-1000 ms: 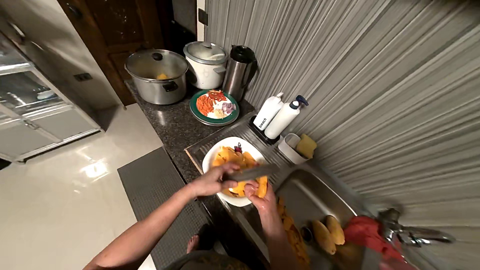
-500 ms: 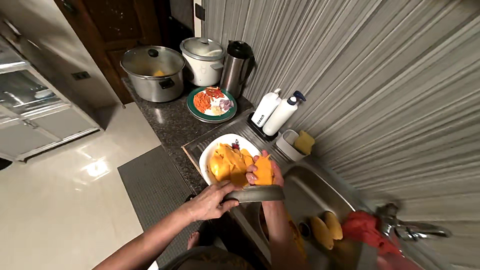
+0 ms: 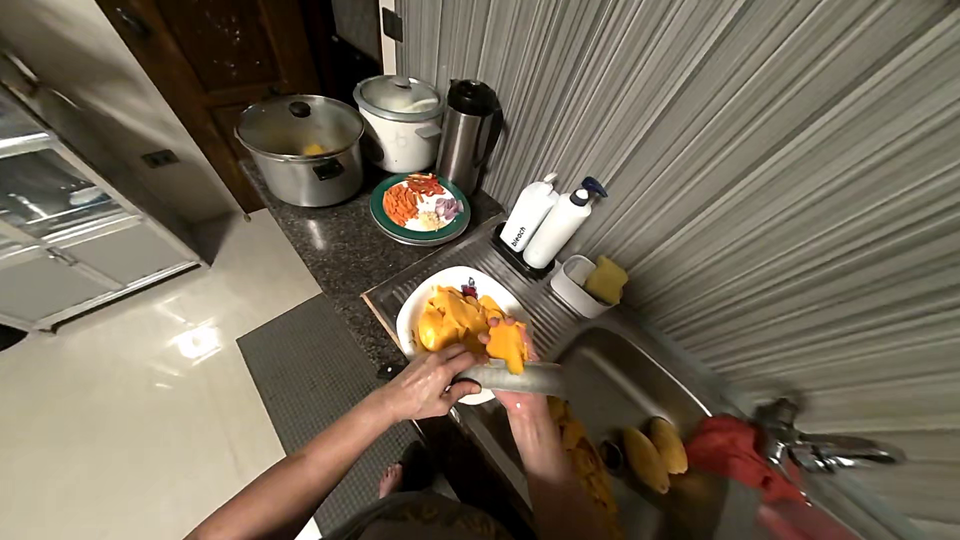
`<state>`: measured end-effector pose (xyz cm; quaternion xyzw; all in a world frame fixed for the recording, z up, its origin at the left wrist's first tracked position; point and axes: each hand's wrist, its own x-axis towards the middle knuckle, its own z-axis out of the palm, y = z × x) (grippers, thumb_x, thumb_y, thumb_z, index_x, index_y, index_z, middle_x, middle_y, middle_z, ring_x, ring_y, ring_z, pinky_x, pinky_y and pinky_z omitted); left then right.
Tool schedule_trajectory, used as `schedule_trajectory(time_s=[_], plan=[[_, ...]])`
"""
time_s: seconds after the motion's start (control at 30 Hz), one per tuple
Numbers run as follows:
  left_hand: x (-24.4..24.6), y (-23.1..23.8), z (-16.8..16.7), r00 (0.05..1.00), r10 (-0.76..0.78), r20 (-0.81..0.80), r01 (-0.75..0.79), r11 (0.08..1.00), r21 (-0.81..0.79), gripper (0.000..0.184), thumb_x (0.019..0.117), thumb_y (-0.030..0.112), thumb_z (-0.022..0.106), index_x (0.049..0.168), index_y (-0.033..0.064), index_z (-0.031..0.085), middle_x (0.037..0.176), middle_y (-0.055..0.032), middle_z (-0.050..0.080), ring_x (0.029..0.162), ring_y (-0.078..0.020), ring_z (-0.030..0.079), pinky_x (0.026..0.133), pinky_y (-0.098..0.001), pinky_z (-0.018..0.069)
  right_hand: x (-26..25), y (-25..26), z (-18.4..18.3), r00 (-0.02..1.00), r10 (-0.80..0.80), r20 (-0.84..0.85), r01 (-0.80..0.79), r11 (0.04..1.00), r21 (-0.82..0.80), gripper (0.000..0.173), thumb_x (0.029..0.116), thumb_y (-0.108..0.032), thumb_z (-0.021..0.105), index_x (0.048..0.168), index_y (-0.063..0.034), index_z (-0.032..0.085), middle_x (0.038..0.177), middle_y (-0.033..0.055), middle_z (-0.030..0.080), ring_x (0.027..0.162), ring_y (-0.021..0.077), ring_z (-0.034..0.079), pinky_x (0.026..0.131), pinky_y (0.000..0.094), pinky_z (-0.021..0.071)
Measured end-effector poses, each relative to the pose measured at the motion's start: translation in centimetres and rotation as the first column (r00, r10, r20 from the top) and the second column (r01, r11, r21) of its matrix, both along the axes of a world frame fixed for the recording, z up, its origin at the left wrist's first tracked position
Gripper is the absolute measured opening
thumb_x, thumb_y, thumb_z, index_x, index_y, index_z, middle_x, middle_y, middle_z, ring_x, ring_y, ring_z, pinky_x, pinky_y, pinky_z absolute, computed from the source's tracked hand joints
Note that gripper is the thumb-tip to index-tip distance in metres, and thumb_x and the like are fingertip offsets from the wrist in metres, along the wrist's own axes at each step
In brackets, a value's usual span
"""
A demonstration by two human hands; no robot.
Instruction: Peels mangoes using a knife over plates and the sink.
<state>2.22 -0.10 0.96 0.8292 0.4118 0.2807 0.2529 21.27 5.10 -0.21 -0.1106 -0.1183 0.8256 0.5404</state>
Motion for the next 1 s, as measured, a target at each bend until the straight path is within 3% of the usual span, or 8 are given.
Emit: schedule_trajectory(time_s=[0.17, 0.27, 0.37, 0.57, 0.73, 0.83, 1.0], plan=[[0.3, 0.4, -0.1, 1.0, 0.014, 0.017, -0.013, 1.0, -0.013, 0.043, 0.1043, 0.044, 0.055, 0.134, 0.0137, 0.063, 0.122, -0.0099, 0.067, 0.108, -0.0209, 0.068, 0.092, -0.0424, 0.0571, -0.1, -0.4, 0.6, 0.997, -0.028, 0.071, 0.031, 0.999, -0.037, 0.033, 0.1081, -0.031, 0.034, 0.107, -0.0137, 0.063, 0.11, 0.0102, 0.069, 0.098, 0.0241, 0.07, 0.08, 0.0369, 0.0606], [-0.5, 0.4, -0.3, 1.0, 0.027, 0.011, -0.026, 0.999, -0.038, 0.044, 0.1041, 0.044, 0.056, 0.136, 0.0138, 0.062, 0.126, -0.0098, 0.067, 0.111, -0.0201, 0.068, 0.096, -0.0413, 0.0565, 0.7, -0.3, 1.1, 0.998, -0.054, 0.024, 0.055, 0.997, -0.057, 0.032, 0.1068, -0.027, 0.037, 0.106, -0.0118, 0.065, 0.11, 0.0115, 0.07, 0.102, 0.0257, 0.07, 0.084, 0.0385, 0.0602], [-0.5, 0.8, -0.1, 0.999, 0.038, 0.018, -0.037, 0.997, -0.062, 0.044, 0.1036, 0.044, 0.056, 0.135, 0.0143, 0.063, 0.122, -0.0104, 0.067, 0.108, -0.0209, 0.068, 0.094, -0.043, 0.057, 0.3, -0.2, 0.9, 0.999, -0.031, 0.034, 0.033, 0.998, -0.059, 0.032, 0.1073, -0.028, 0.035, 0.108, -0.0115, 0.062, 0.11, 0.0123, 0.069, 0.103, 0.027, 0.069, 0.083, 0.0396, 0.0604], [0.0, 1.9, -0.2, 0.998, 0.047, 0.046, -0.044, 0.996, -0.072, 0.044, 0.104, 0.044, 0.055, 0.137, 0.0166, 0.062, 0.129, -0.0092, 0.066, 0.115, -0.0203, 0.066, 0.099, -0.0436, 0.0546, -0.7, -1.0, 0.7, 1.0, 0.006, 0.022, -0.004, 0.998, -0.067, 0.037, 0.1082, -0.033, 0.035, 0.113, -0.0097, 0.063, 0.116, 0.0149, 0.07, 0.108, 0.0294, 0.068, 0.088, 0.0438, 0.0592], [-1.1, 2.3, -0.5, 0.996, 0.074, 0.046, -0.069, 0.993, -0.092, 0.044, 0.1041, 0.043, 0.055, 0.136, 0.0137, 0.062, 0.127, -0.0087, 0.067, 0.115, -0.0186, 0.066, 0.101, -0.0408, 0.0534, 0.4, -0.5, 0.1, 0.999, 0.04, -0.019, -0.041, 0.996, -0.075, 0.036, 0.106, -0.036, 0.041, 0.115, -0.0102, 0.064, 0.121, 0.0167, 0.068, 0.109, 0.0319, 0.068, 0.076, 0.0424, 0.0618], [-0.9, 2.9, -0.4, 0.994, 0.09, 0.055, -0.085, 0.993, -0.087, 0.045, 0.1042, 0.044, 0.055, 0.136, 0.0123, 0.062, 0.129, -0.0092, 0.066, 0.117, -0.019, 0.065, 0.103, -0.0412, 0.0529, -0.1, -0.7, -0.1, 0.998, 0.063, -0.02, -0.065, 0.989, -0.134, 0.04, 0.1065, -0.035, 0.032, 0.116, -0.0122, 0.064, 0.122, 0.0146, 0.067, 0.107, 0.0289, 0.069, 0.069, 0.0388, 0.0615], [-1.2, 3.6, -0.6, 0.991, 0.131, -0.001, -0.13, 0.986, -0.102, 0.045, 0.1041, 0.044, 0.055, 0.137, 0.0138, 0.061, 0.132, -0.0089, 0.065, 0.119, -0.0206, 0.065, 0.102, -0.0433, 0.0529, -0.4, -0.4, -0.1, 0.998, 0.065, 0.004, -0.063, 0.987, -0.151, 0.044, 0.1074, -0.032, 0.028, 0.126, -0.0146, 0.064, 0.129, 0.0114, 0.066, 0.109, 0.0271, 0.068, 0.069, 0.0399, 0.0608]])
